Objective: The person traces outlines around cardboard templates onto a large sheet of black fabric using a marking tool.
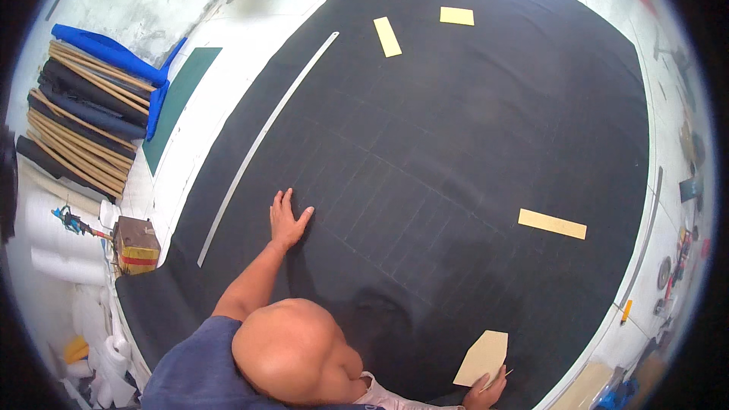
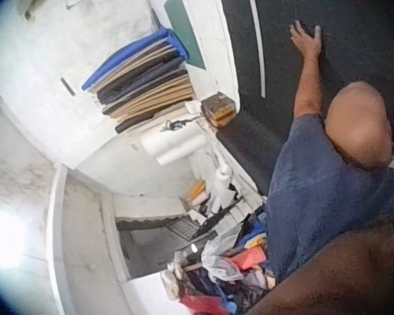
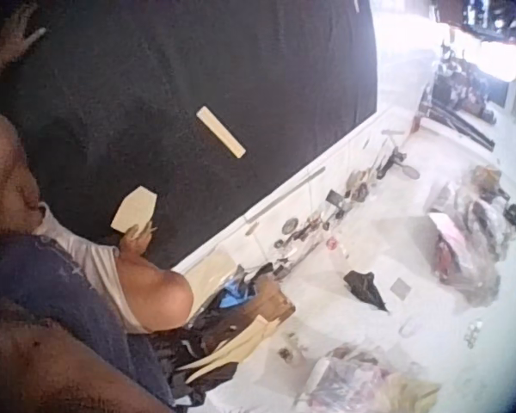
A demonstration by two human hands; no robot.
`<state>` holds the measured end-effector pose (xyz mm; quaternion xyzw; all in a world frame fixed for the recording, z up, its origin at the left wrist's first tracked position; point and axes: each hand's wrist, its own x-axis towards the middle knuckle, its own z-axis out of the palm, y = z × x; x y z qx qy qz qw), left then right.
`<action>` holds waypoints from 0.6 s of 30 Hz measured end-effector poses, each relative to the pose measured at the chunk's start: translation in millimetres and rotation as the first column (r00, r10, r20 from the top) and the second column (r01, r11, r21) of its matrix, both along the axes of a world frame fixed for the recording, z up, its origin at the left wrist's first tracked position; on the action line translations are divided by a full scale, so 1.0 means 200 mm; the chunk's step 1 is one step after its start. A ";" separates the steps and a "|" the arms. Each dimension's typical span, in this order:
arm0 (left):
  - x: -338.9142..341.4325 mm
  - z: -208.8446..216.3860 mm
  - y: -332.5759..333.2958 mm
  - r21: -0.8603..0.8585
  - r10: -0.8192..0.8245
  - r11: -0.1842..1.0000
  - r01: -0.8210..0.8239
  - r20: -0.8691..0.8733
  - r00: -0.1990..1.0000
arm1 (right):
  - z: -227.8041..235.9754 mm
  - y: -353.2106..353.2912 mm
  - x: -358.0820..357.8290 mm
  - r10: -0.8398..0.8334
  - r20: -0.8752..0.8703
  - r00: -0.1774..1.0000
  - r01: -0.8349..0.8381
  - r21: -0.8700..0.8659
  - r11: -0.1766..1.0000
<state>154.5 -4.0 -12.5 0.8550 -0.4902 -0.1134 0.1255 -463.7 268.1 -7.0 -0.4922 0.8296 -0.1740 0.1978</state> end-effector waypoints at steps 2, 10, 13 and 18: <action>-0.03 0.00 0.00 0.002 -0.018 1.000 0.018 0.006 1.000 | -0.04 0.01 -0.04 0.030 -0.029 0.999 -0.031 -0.032 0.999; -0.07 -0.04 0.09 -0.095 -0.178 0.979 0.182 0.046 0.983 | -0.01 0.00 -0.04 0.000 0.044 0.999 -0.005 0.118 0.993; -0.14 -0.06 0.05 -0.128 -0.204 0.970 0.208 0.042 0.978 | -0.10 0.04 -0.11 0.023 -0.066 0.998 -0.023 0.008 1.000; -0.13 -0.06 0.06 -0.136 -0.213 0.965 0.222 0.078 0.974 | 0.05 -0.02 -0.04 -0.004 0.121 0.993 -0.025 0.235 0.972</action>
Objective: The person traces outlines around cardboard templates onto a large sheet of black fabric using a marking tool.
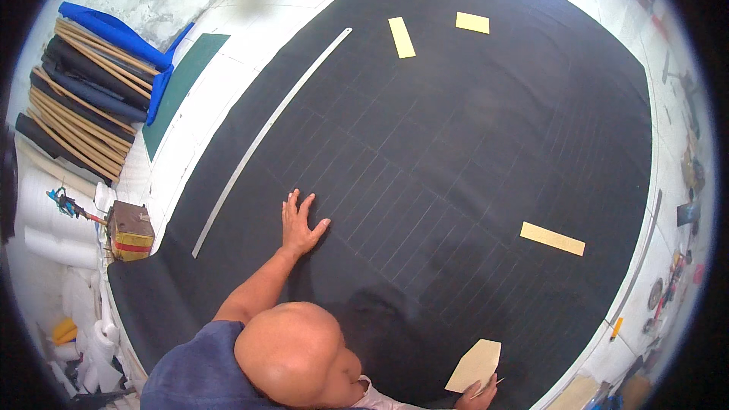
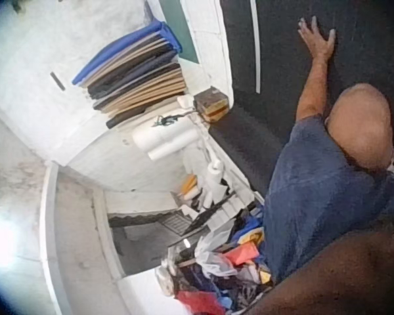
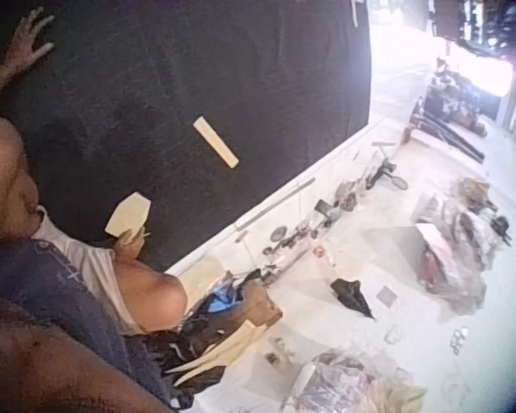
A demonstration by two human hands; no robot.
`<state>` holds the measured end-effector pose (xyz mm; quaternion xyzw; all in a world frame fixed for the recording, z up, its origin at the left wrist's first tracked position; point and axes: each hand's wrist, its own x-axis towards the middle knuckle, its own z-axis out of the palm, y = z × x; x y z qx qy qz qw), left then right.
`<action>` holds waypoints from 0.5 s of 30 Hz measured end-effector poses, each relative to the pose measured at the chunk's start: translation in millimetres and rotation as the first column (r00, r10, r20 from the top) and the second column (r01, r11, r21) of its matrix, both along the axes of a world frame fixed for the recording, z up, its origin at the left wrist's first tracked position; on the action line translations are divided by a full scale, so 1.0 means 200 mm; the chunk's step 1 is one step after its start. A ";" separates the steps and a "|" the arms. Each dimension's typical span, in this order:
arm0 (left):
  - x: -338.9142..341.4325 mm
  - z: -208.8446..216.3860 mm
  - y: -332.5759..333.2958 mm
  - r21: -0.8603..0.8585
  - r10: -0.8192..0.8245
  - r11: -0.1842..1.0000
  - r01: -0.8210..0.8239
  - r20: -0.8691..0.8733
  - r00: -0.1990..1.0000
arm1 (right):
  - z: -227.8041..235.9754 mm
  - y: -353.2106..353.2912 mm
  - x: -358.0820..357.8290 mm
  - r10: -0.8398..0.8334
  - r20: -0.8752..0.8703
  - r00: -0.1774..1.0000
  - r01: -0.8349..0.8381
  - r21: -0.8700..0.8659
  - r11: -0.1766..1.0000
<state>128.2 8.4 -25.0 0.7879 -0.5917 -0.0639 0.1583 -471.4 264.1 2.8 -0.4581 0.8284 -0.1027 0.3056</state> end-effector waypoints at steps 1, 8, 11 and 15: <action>-0.01 0.00 0.00 -0.004 0.001 1.000 -0.001 -0.002 1.000 | 0.00 0.00 0.00 -0.013 0.002 1.000 0.013 0.005 1.000; -0.08 0.02 -0.02 -0.044 -0.057 0.998 0.055 -0.050 0.997 | 0.06 -0.04 0.03 -0.026 -0.026 0.999 0.027 0.045 0.999; -0.10 0.03 -0.02 -0.049 -0.076 0.996 0.073 -0.049 0.996 | 0.06 -0.03 0.04 -0.026 -0.019 0.999 0.027 0.043 0.999; -0.12 0.02 -0.02 -0.082 -0.082 0.994 0.078 -0.046 0.996 | 0.06 -0.03 0.04 -0.042 -0.002 0.999 0.042 0.059 0.997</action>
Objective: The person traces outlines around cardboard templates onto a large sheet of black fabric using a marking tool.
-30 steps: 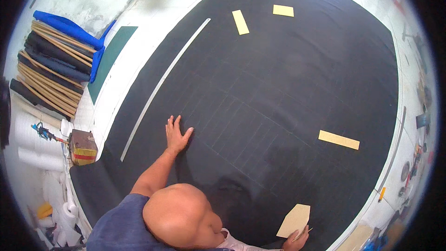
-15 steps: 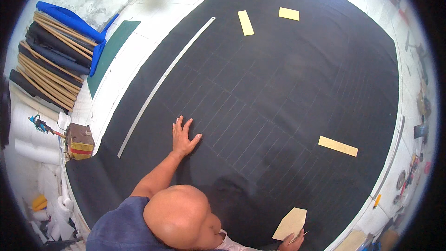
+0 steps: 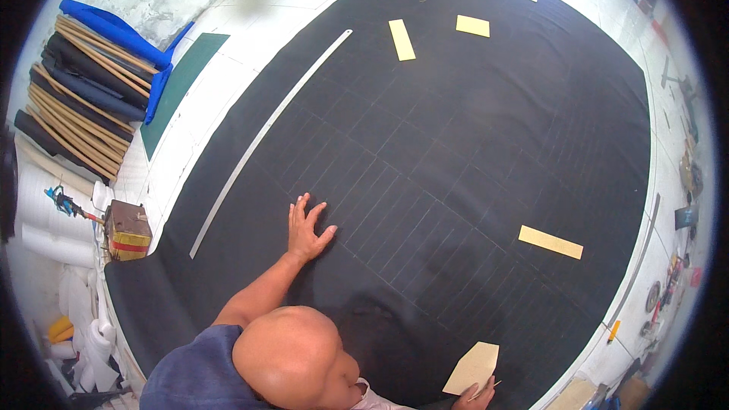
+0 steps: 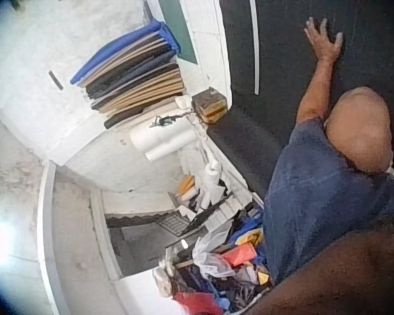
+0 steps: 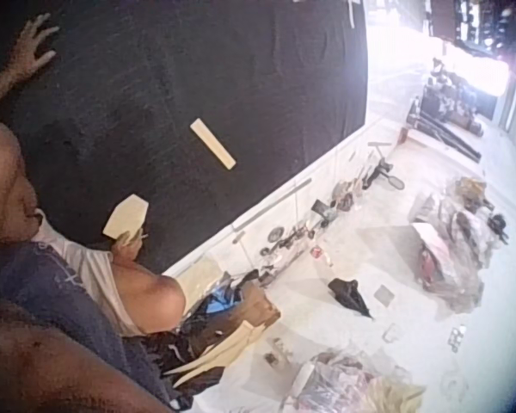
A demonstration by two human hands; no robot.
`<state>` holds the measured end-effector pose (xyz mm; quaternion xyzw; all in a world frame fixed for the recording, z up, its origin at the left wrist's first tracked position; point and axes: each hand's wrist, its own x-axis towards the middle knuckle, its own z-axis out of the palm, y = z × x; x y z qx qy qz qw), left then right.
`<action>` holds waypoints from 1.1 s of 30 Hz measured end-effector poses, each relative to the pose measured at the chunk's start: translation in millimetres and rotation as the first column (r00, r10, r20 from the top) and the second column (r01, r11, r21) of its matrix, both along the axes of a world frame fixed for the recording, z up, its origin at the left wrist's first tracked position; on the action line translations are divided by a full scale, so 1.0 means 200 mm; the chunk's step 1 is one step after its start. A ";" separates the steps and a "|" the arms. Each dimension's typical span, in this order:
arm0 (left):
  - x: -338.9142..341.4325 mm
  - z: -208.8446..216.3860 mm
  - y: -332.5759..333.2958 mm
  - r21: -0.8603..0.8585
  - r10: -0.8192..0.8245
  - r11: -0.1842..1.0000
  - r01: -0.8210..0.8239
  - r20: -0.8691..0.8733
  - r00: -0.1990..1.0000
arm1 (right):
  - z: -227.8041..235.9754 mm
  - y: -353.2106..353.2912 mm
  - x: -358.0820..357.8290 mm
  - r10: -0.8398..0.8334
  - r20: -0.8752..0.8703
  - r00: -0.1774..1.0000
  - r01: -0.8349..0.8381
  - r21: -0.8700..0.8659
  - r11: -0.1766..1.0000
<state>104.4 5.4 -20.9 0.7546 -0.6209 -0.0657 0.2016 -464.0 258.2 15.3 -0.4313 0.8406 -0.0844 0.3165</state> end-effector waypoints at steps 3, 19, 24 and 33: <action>-0.01 0.00 -0.01 -0.004 -0.006 1.000 0.006 -0.009 1.000 | 0.01 0.00 0.00 -0.006 0.002 1.000 0.006 0.016 1.000; 0.06 -0.01 0.22 0.016 0.094 0.995 -0.094 0.030 0.995 | -0.19 0.09 -0.05 0.017 -0.179 0.984 -0.075 -0.320 0.945; 0.03 0.01 0.19 0.005 0.075 0.997 -0.075 0.003 0.997 | -0.20 0.09 -0.04 0.019 -0.162 0.987 -0.072 -0.325 0.943; 0.01 0.02 0.10 0.004 0.017 1.000 -0.017 0.008 1.000 | -0.16 0.07 -0.01 0.017 -0.199 0.980 -0.081 -0.318 0.945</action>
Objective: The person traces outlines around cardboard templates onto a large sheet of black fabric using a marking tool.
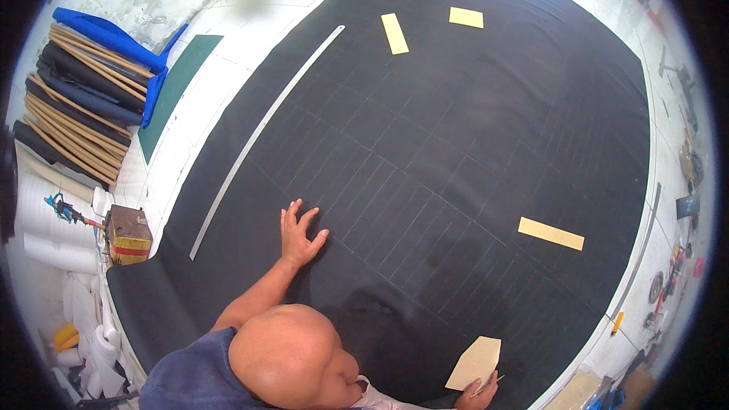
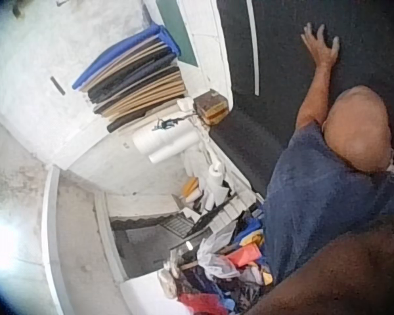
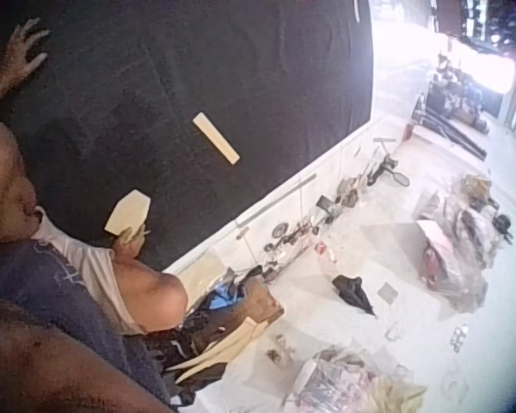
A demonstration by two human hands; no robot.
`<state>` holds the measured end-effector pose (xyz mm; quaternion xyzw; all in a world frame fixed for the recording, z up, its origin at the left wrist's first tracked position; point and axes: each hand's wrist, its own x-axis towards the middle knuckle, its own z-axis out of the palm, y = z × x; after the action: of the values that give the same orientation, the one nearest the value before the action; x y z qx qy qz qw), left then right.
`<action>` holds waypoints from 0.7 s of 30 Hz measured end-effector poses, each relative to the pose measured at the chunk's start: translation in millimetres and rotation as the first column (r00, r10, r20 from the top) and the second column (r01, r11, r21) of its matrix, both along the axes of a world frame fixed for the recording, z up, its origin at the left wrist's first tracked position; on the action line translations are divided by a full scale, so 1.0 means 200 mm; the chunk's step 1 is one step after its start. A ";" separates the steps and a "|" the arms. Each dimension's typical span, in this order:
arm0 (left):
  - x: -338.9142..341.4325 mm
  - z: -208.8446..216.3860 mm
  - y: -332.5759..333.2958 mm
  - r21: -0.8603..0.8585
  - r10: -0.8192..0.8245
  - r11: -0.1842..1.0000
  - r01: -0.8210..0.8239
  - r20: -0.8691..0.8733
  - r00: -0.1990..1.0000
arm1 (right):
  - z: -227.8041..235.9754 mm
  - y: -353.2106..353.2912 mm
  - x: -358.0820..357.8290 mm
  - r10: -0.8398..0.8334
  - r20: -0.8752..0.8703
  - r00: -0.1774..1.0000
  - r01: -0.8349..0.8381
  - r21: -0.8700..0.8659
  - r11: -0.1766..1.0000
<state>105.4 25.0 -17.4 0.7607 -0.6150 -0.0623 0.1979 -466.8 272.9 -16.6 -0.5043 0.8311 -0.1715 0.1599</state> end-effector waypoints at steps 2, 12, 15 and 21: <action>-0.01 0.00 -0.01 0.003 -0.013 1.000 0.013 0.001 1.000 | -0.01 0.00 -0.01 0.009 0.014 1.000 -0.009 -0.032 0.999; 0.00 0.00 -0.01 0.022 -0.022 1.000 0.022 0.005 1.000 | 0.06 -0.03 0.04 -0.055 0.022 0.998 0.053 0.084 0.995; -0.01 -0.01 -0.02 0.025 -0.021 0.999 0.021 0.002 1.000 | 0.04 -0.02 0.02 -0.024 -0.013 1.000 0.025 0.078 0.997; 0.00 0.00 0.00 0.047 -0.009 0.999 0.008 0.015 1.000 | 0.02 0.00 0.01 0.011 0.010 1.000 -0.011 0.039 0.999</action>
<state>106.4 24.8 -17.6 0.7631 -0.6181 -0.0717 0.1748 -464.9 272.9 -12.5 -0.5048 0.8307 -0.1569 0.1747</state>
